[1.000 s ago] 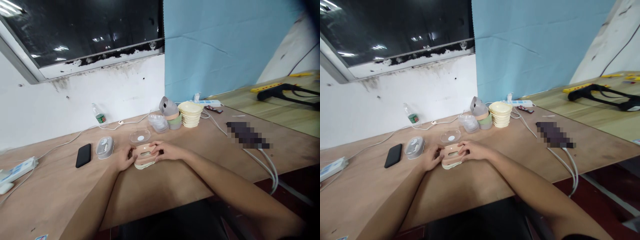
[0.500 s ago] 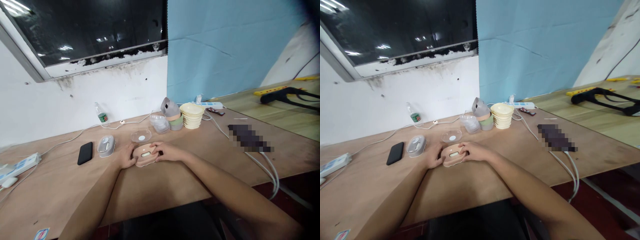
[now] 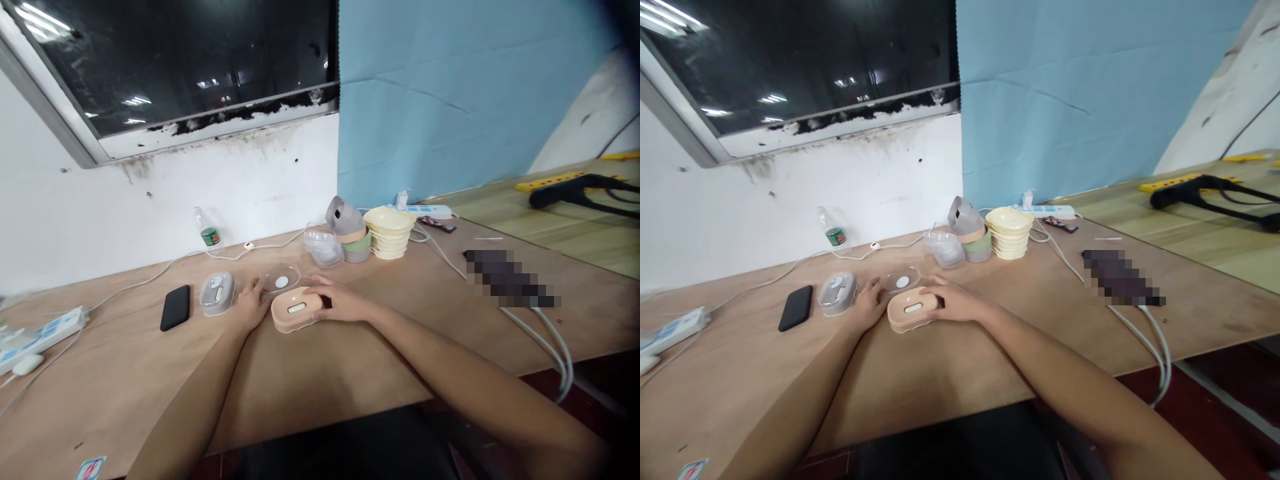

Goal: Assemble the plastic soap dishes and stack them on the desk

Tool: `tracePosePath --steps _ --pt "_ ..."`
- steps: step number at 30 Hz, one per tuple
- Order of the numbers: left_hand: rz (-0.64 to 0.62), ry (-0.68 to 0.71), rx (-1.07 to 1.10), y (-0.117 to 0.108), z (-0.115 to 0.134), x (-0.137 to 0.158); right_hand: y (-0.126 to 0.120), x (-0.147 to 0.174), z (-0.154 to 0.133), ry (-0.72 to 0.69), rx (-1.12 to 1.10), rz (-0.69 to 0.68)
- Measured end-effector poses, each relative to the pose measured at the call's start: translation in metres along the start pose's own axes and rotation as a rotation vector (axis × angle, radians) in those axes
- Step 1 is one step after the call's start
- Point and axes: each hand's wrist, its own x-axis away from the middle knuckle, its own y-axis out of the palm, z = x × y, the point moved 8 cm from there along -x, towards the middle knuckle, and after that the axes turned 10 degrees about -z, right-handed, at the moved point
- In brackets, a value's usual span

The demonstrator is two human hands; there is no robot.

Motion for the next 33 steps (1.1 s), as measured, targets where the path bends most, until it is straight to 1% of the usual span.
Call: tracePosePath --steps 3,6,8,10,11,13,16,18,20,22,24,28,33 --pt "0.092 0.016 0.052 -0.009 -0.002 0.004 -0.002 0.000 0.001 -0.006 0.012 0.018" --pt "0.256 0.051 0.121 -0.025 0.003 0.011 -0.006 0.000 -0.003 -0.034 0.037 0.057" --pt "0.380 0.092 0.135 -0.036 0.011 0.019 -0.010 0.000 -0.005 -0.038 0.030 0.118" --pt "0.474 0.163 0.112 -0.044 0.024 0.028 -0.015 0.002 -0.004 -0.009 -0.008 0.206" --pt "0.504 0.208 0.096 -0.046 0.030 0.033 -0.017 0.003 -0.003 0.012 -0.035 0.253" --pt "0.522 0.295 0.080 -0.046 0.042 0.040 -0.020 0.006 -0.001 0.040 -0.085 0.325" --pt "0.480 0.403 0.094 -0.042 0.055 0.045 -0.019 0.007 -0.004 0.042 -0.107 0.354" --pt "0.439 0.421 0.130 -0.039 0.058 0.044 -0.019 0.008 -0.009 0.029 -0.078 0.361" --pt "0.424 0.369 0.185 -0.037 0.054 0.043 -0.019 0.008 -0.011 0.034 -0.041 0.369" --pt "0.418 0.296 0.240 -0.035 0.048 0.041 -0.018 0.008 -0.010 0.070 -0.027 0.358" --pt "0.390 0.272 0.259 -0.034 0.046 0.040 -0.015 0.006 -0.007 0.112 -0.038 0.335" --pt "0.222 0.307 0.201 -0.029 0.055 0.034 -0.010 0.003 0.002 0.168 -0.084 0.306" --pt "0.052 0.281 0.113 -0.022 0.063 0.025 -0.007 0.001 0.014 0.257 -0.147 0.238"
